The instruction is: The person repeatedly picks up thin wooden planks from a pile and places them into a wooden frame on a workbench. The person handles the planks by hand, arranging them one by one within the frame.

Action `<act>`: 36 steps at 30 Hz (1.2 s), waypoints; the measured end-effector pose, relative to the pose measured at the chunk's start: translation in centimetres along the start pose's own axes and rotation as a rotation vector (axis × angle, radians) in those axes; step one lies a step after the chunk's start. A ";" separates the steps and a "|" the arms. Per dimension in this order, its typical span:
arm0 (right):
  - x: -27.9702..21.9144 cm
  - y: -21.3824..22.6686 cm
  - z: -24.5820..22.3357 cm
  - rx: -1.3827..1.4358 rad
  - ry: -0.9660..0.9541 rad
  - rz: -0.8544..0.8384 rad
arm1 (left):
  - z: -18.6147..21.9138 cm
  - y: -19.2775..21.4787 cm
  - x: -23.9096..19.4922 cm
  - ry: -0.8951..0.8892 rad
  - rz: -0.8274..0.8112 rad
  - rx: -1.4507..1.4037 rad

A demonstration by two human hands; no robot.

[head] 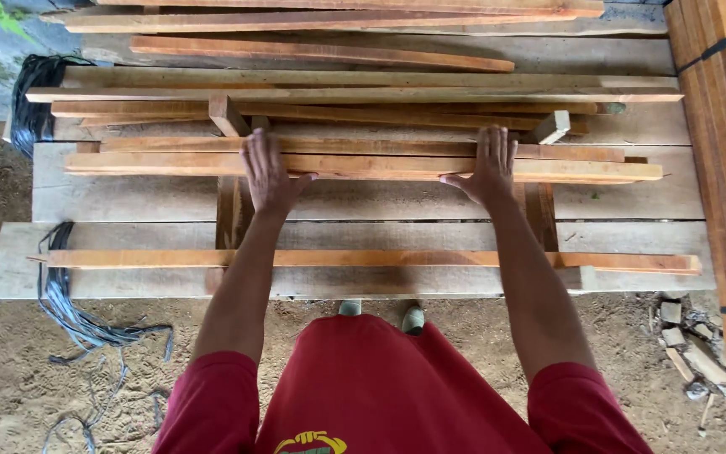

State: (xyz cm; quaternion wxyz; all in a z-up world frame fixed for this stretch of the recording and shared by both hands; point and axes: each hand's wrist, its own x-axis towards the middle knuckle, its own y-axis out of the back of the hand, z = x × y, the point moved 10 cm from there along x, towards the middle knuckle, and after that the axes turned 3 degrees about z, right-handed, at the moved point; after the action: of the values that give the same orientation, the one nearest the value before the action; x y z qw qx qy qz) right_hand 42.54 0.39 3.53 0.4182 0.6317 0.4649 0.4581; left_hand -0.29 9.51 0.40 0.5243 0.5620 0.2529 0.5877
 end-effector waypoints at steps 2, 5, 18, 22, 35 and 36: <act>-2.2 1.3 1.6 0.098 -0.124 0.089 | -1.6 0.3 -2.6 0.194 0.111 -0.174; -6.5 -0.3 9.2 0.369 -0.512 0.232 | -5.0 -2.2 -6.7 0.502 0.162 -0.478; -10.1 -9.0 17.4 1.151 -0.600 0.273 | -8.0 -8.5 -8.4 0.633 -0.121 -0.585; -9.9 -9.4 17.7 1.172 -0.556 0.304 | -8.5 -9.1 -8.6 0.641 -0.131 -0.560; -12.9 -5.3 8.0 0.225 -0.308 -0.338 | 5.0 1.9 -12.6 -0.094 -0.094 0.157; -13.9 -5.5 6.2 0.057 -0.183 -0.472 | 9.0 5.1 -16.9 -0.577 0.477 0.280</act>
State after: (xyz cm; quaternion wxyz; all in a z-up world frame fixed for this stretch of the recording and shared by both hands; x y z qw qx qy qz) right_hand 45.34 -12.53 -5.74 0.5359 0.5561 0.5723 0.2756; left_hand 3.29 -9.98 0.46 0.3410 0.8129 0.0355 0.4708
